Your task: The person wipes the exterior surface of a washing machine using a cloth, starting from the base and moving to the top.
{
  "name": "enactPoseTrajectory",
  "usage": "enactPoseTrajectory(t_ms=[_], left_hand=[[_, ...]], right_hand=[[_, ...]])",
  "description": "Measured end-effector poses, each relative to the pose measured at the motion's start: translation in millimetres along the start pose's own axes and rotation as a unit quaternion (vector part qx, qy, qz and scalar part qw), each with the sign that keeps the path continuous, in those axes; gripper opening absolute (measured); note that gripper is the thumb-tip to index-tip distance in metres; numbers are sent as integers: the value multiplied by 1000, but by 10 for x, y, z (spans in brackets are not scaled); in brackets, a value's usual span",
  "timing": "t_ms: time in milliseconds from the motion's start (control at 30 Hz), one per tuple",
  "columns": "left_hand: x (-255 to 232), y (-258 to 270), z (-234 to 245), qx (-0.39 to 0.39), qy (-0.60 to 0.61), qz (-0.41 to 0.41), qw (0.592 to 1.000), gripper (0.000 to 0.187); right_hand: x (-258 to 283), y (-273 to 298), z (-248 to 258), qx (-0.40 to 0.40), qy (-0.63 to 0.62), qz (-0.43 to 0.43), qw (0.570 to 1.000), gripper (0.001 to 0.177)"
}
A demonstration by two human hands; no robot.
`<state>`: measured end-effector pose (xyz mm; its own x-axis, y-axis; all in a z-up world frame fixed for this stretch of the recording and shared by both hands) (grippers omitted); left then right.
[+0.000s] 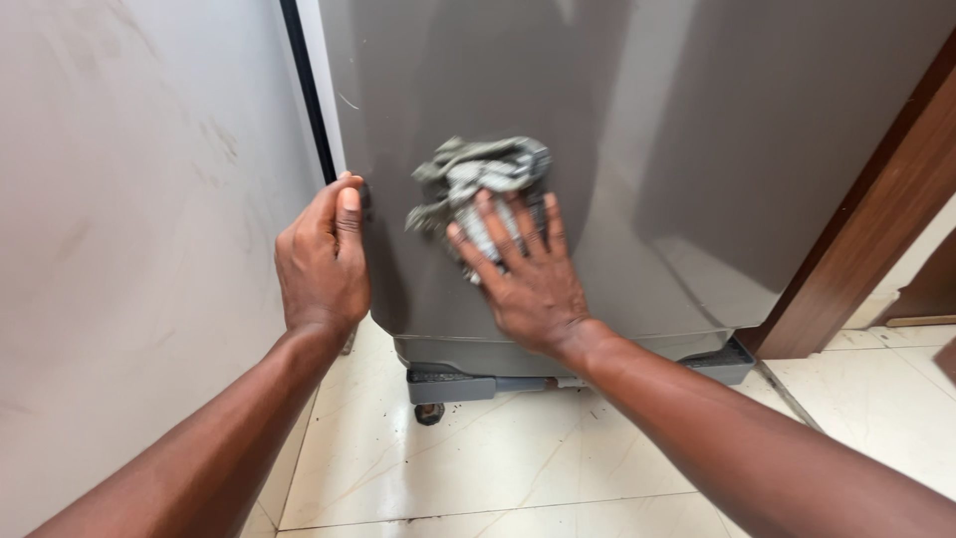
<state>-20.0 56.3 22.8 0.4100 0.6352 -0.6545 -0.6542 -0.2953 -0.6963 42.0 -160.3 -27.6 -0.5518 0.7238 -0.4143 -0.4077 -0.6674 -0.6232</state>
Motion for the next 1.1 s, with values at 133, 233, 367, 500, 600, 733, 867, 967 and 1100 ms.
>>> enactPoseTrajectory(t_ms=[133,233,367,500,600,733,867,967,1100], left_hand=[[75,18,46,8,-23,-110,994,40],[181,39,25,25,-61,-106,992,44],[272,95,-66,38,-171,-127,976,52],[299,180,-205,53,-189,-126,972,65],[314,259,-345,110,-176,-89,974,74],[336,342,-441,142,-182,-74,970,78],[390,341,-538,150,-229,-59,960,83],[446,350,-596,134,-261,-59,954,85],[491,355,-694,106,-284,-59,951,85]], right_hand=[[349,-118,-76,84,72,81,990,74],[581,-223,-145,111,100,126,981,63],[861,-286,-330,208,4,154,966,47],[962,-144,-534,276,3,193,942,44],[719,65,-634,274,57,204,938,41],[246,474,-518,136,87,192,968,60],[-241,850,-417,245,123,142,951,84],[-613,1083,-290,176,165,114,964,73],[-1048,1357,-140,235,159,21,959,70]])
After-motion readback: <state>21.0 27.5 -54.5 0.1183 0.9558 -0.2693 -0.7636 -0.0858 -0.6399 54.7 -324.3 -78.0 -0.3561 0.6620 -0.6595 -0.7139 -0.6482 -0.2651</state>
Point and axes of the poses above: each hand's wrist, its own y-axis away from the middle knuckle, its own z-axis out of the back of the hand, x = y × z, the point moved 2 cm from there along -y, towards the middle knuckle, and after that the axes turned 4 degrees about x, right-handed, at the moved point
